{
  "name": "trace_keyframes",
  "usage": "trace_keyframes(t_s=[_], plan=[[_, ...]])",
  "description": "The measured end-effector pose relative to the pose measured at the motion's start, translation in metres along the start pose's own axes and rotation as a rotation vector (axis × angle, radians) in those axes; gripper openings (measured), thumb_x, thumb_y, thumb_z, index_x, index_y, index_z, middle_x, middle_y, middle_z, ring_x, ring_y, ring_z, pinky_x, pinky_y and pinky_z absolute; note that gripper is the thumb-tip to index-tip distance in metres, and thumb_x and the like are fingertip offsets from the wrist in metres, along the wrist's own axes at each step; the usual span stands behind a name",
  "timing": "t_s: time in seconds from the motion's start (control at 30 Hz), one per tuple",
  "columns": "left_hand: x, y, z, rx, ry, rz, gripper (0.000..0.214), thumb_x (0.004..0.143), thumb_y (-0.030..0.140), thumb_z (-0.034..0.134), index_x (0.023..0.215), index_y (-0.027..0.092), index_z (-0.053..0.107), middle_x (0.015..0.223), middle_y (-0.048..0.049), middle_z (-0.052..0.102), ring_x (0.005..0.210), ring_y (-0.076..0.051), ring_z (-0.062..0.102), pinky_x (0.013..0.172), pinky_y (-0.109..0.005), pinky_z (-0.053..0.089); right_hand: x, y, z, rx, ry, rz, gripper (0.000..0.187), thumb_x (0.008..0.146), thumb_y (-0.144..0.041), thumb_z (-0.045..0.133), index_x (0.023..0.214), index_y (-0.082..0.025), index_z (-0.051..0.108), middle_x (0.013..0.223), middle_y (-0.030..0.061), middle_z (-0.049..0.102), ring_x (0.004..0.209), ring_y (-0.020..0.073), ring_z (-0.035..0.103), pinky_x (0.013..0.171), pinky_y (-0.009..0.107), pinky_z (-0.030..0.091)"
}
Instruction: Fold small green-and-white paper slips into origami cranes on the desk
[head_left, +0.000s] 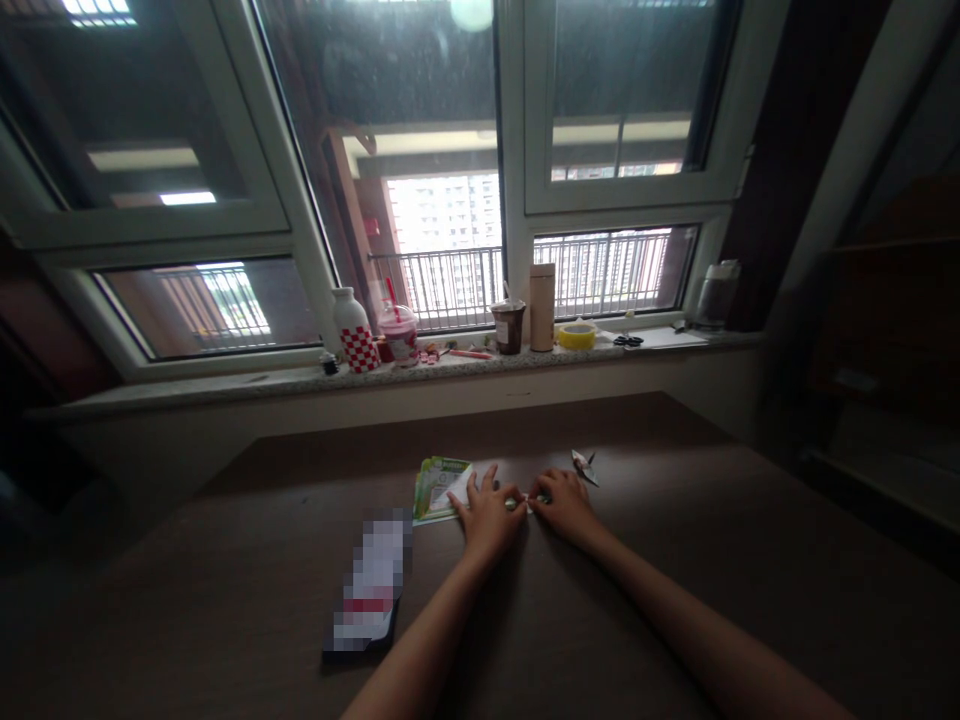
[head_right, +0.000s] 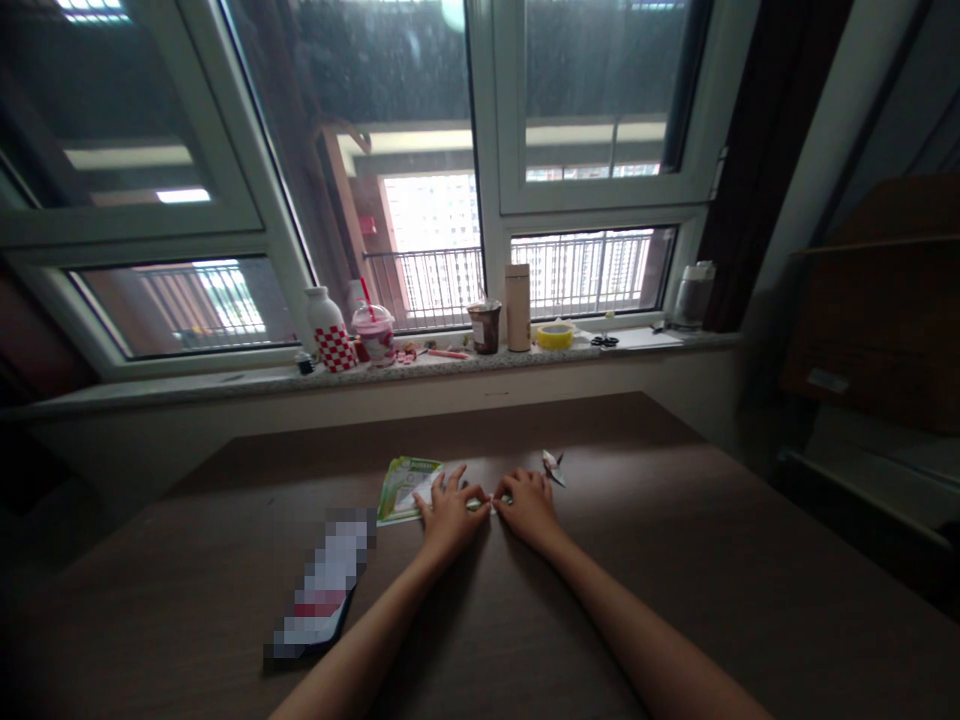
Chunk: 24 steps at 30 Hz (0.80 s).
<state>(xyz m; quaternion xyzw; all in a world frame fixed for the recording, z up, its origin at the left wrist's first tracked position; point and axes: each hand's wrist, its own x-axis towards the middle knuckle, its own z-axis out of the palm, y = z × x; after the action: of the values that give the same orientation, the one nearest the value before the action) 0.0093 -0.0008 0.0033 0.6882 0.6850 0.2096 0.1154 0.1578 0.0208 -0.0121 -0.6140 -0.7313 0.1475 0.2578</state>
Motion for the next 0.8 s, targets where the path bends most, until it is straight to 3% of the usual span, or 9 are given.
trace_keyframes(t_s=[0.33,0.8], plan=[[-0.0005,0.0016,-0.0010,0.015,0.002,-0.012,0.016,0.082,0.045,0.064,0.091,0.036,0.073,0.156,0.0032,0.038,0.147,-0.037,0.019,0.109,-0.076,0.003,0.0035,0.0106,-0.0021,0.078,-0.037,-0.020,0.012,0.081,-0.032,0.068,0.090,-0.028,0.074,0.113,0.0015,0.065,0.116,0.0244,0.049,0.104,0.039,0.028],[0.0020,0.0023,-0.0036,-0.009,-0.038,-0.031,0.018,0.080,0.046,0.065,0.092,0.036,0.074,0.158,0.0029,0.036,0.149,-0.037,0.016,0.110,-0.075,0.002,0.0078,0.0069,-0.0022,0.090,-0.038,0.052,0.014,0.075,-0.036,0.073,0.086,-0.028,0.077,0.112,0.0036,0.064,0.114,0.0255,0.051,0.102,0.039,0.032]])
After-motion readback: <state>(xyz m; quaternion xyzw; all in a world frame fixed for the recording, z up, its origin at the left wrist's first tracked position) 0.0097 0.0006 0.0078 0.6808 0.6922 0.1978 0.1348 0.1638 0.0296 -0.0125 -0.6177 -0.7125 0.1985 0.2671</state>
